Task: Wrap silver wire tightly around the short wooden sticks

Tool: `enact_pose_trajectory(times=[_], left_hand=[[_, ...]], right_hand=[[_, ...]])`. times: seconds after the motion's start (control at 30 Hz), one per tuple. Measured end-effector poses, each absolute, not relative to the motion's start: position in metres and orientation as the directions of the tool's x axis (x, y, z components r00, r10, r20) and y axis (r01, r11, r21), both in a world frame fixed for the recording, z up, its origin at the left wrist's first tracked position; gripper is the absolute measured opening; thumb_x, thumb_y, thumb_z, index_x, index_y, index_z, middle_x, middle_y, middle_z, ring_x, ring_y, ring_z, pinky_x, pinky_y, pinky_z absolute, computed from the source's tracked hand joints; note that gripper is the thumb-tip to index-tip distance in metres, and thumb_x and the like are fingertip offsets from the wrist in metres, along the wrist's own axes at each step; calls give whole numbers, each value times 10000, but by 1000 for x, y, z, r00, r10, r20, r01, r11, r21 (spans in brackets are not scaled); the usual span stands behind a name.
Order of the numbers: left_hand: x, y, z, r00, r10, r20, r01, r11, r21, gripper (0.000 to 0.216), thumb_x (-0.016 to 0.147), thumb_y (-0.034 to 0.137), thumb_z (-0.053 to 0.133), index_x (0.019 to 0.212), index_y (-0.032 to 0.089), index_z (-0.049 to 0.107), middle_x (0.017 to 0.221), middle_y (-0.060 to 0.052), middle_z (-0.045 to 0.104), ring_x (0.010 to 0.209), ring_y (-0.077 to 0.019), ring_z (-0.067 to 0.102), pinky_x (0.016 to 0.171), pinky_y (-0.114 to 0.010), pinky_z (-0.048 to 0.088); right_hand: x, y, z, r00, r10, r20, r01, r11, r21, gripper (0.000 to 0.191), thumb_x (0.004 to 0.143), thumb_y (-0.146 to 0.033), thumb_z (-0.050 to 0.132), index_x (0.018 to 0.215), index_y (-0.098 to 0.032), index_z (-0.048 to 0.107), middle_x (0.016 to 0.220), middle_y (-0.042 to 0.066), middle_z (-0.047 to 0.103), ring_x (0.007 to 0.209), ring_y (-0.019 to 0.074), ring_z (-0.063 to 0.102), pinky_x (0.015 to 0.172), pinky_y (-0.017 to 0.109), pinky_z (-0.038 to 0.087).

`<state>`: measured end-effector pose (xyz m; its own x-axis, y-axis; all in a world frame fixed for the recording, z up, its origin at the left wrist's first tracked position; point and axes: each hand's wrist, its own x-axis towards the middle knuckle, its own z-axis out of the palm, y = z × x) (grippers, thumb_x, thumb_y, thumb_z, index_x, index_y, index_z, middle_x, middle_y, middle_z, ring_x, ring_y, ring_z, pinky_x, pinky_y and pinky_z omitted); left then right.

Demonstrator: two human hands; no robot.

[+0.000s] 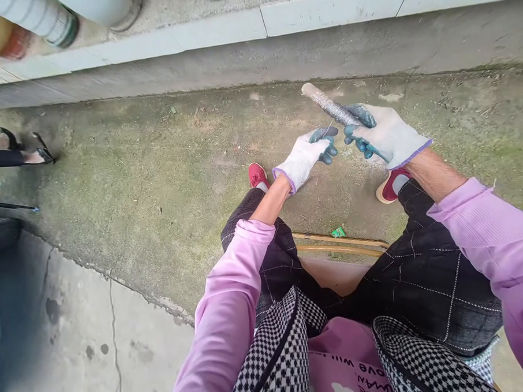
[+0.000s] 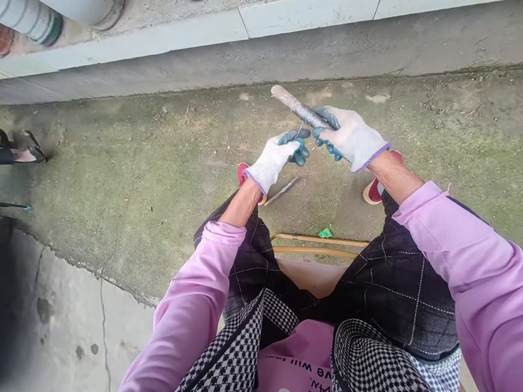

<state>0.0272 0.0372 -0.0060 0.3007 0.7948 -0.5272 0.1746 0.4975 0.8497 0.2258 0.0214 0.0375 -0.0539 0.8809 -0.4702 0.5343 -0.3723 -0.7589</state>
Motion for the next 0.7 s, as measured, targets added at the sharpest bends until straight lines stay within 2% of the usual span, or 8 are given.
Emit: enact_pose_trajectory(times=[0.07, 0.17, 0.27, 0.37, 0.47, 0.53, 0.63, 0.7], left_hand=[[29, 28, -6, 367, 751, -549, 232, 497, 836, 192, 1110, 138, 682, 1212, 133, 845, 767, -3, 769, 696, -123, 698, 786, -294, 618], [29, 17, -5, 469, 688, -553, 337, 440, 832, 273, 1080, 55, 639, 922, 183, 822, 705, -26, 730, 677, -140, 619, 764, -346, 572], [23, 18, -4, 486, 684, -544, 406, 375, 833, 324, 1102, 110, 670, 821, 227, 780, 691, -30, 695, 685, -150, 546, 767, -385, 520], [10, 33, -7, 430, 761, -486, 395, 326, 859, 217, 1091, 150, 682, 948, 222, 828, 702, 9, 628, 669, -138, 511, 736, -360, 486], [-3, 49, -11, 351, 820, -452, 404, 302, 863, 123, 1037, 167, 734, 947, 206, 808, 720, 24, 606, 655, -120, 539, 705, -307, 487], [-9, 55, -10, 311, 840, -444, 408, 304, 861, 98, 1018, 184, 757, 928, 198, 794, 750, 12, 639, 665, -118, 573, 705, -292, 503], [-13, 59, -5, 266, 864, -429, 399, 306, 864, 112, 1024, 220, 763, 916, 199, 785, 767, -3, 666, 675, -122, 593, 711, -294, 523], [-14, 59, -1, 238, 874, -423, 389, 314, 866, 125, 1028, 240, 768, 908, 205, 777, 753, -4, 662, 677, -128, 592, 711, -298, 526]], right_hand=[[230, 27, 43, -5, 909, -416, 699, -295, -652, 613, 1133, -244, 660, 1744, -216, 696, 1356, 142, 873, 940, 254, 735, 926, 390, 605], [245, 37, 45, 45, 936, -349, 863, -212, -458, 618, 1179, -263, 647, 1787, -157, 656, 1591, 240, 811, 1339, 361, 759, 1175, 445, 523], [261, 45, 35, 87, 910, -404, 940, -210, -270, 594, 1192, -283, 653, 1760, -108, 661, 1585, 322, 791, 1367, 407, 780, 1109, 479, 515], [265, 46, 14, -42, 815, -578, 989, -47, -138, 402, 1110, -210, 718, 1484, -140, 845, 1345, 263, 882, 1161, 369, 828, 959, 452, 534], [260, 38, -2, -244, 663, -708, 966, 98, -241, 190, 967, -182, 793, 1119, -210, 904, 963, 112, 871, 857, 291, 772, 795, 398, 541], [256, 30, -4, -350, 581, -734, 919, 61, -390, 94, 904, -221, 821, 980, -231, 875, 790, 55, 784, 709, 241, 685, 679, 363, 511], [254, 21, 8, -449, 510, -734, 812, -111, -574, 158, 857, -294, 834, 1000, -247, 881, 745, 31, 729, 622, 196, 604, 569, 325, 454], [254, 17, 21, -483, 484, -730, 752, -198, -629, 242, 844, -323, 829, 1068, -269, 903, 747, 18, 716, 612, 187, 583, 545, 314, 449]])
